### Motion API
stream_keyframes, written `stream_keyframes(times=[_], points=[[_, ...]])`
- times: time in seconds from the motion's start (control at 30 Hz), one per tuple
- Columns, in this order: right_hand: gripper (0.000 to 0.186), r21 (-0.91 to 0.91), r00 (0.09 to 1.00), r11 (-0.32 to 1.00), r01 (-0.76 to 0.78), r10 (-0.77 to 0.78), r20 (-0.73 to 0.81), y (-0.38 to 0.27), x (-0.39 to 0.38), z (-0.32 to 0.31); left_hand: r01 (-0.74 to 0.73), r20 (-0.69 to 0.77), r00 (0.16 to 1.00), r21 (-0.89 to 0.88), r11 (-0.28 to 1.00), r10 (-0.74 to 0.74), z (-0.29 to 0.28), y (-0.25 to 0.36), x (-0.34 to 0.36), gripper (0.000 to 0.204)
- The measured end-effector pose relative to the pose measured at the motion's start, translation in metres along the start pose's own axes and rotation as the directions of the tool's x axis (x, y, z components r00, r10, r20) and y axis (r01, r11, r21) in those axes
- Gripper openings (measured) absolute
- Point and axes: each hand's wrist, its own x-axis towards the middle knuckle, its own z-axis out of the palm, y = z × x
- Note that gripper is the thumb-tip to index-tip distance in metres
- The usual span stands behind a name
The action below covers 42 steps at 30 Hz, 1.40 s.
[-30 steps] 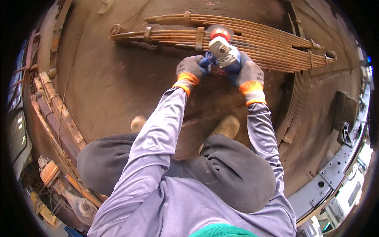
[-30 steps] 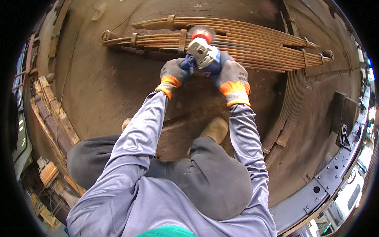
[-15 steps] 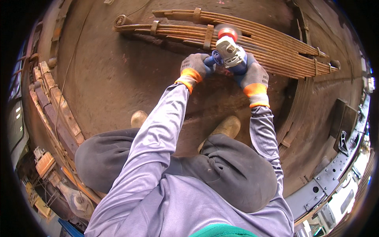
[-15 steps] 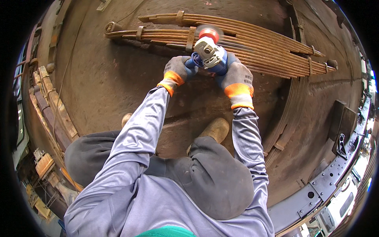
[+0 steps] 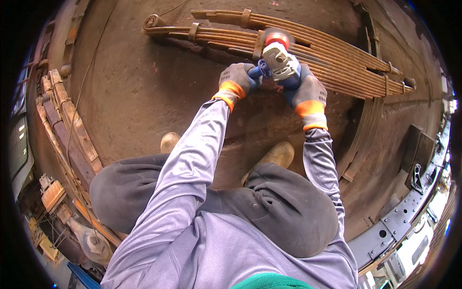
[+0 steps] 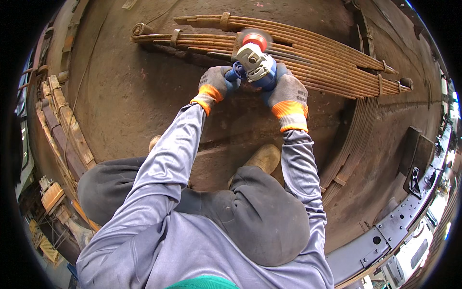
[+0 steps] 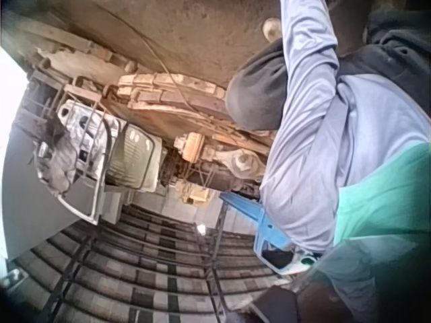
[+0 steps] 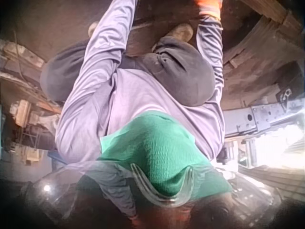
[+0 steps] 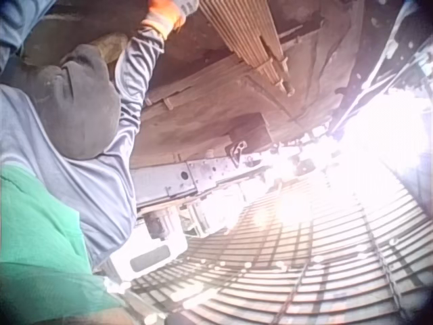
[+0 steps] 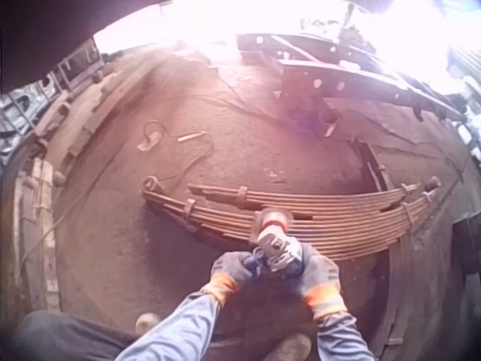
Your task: The person uses an angle grinder to remove rust from a bundle of metal rods. They hold the grinder with both hands and move it along the rods, producing sparks. The person briefly pauses to adjust the grinder's cord before continuing the grinding process.
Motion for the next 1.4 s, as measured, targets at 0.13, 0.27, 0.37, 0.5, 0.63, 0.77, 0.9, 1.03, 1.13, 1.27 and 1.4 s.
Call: stream_keyframes(times=[0.13, 0.27, 0.37, 0.5, 0.63, 0.77, 0.9, 1.03, 1.13, 1.27, 1.4], points=[[0.058, 0.021, 0.999, 1.0, 0.017, -0.016, -0.04, 0.002, 0.001, 0.002, 0.074, 0.082, 0.994, 0.012, 0.997, -0.075, -0.007, 0.007, 0.001, 0.023], [0.057, 0.016, 0.998, 0.999, 0.03, -0.03, -0.051, 0.006, 0.004, 0.001, 0.062, 0.096, 0.993, 0.039, 0.997, -0.065, -0.011, 0.014, 0.005, 0.023], [0.057, -0.016, 0.999, 1.0, 0.008, -0.009, -0.033, -0.005, 0.012, 0.0, 0.076, 0.089, 0.993, 0.045, 0.996, -0.08, -0.019, 0.008, 0.009, 0.023], [0.068, 0.02, 0.998, 1.0, 0.008, -0.007, -0.064, 0.009, 0.012, 0.01, 0.063, 0.106, 0.992, 0.055, 0.997, -0.068, -0.012, 0.008, 0.012, 0.023], [0.068, 0.038, 0.998, 0.999, 0.013, -0.011, -0.068, 0.008, 0.01, 0.012, 0.061, 0.063, 0.996, 0.055, 0.997, -0.064, -0.009, 0.007, 0.006, 0.021], [0.056, 0.012, 0.997, 0.999, 0.039, -0.038, -0.065, 0.002, 0.007, 0.007, 0.043, 0.03, 0.999, 0.049, 0.998, -0.045, -0.001, 0.001, 0.007, 0.021], [0.056, 0.011, 0.992, 0.998, 0.056, -0.054, -0.112, 0.009, 0.005, 0.016, 0.037, 0.002, 0.999, -0.007, 0.999, -0.037, 0.005, -0.002, 0.003, 0.022], [0.055, 0.007, 0.992, 0.997, 0.081, -0.08, -0.102, 0.009, 0.006, 0.012, 0.044, -0.024, 0.999, 0.016, 0.999, -0.043, 0.009, -0.003, 0.003, 0.022], [0.053, 0.001, 0.987, 0.994, 0.11, -0.109, -0.114, 0.014, 0.002, 0.015, 0.035, -0.047, 0.998, -0.014, 0.999, -0.036, 0.016, -0.006, -0.003, 0.024], [0.063, 0.011, 0.985, 0.995, 0.097, -0.095, -0.142, 0.019, -0.007, 0.023, -0.003, -0.047, 0.999, -0.027, 1.0, 0.002, 0.016, -0.003, -0.01, 0.024], [0.059, 0.038, 0.993, 0.997, 0.074, -0.07, -0.1, 0.016, -0.001, 0.016, 0.005, -0.064, 0.998, 0.047, 0.999, -0.002, 0.013, 0.0, -0.004, 0.023]])
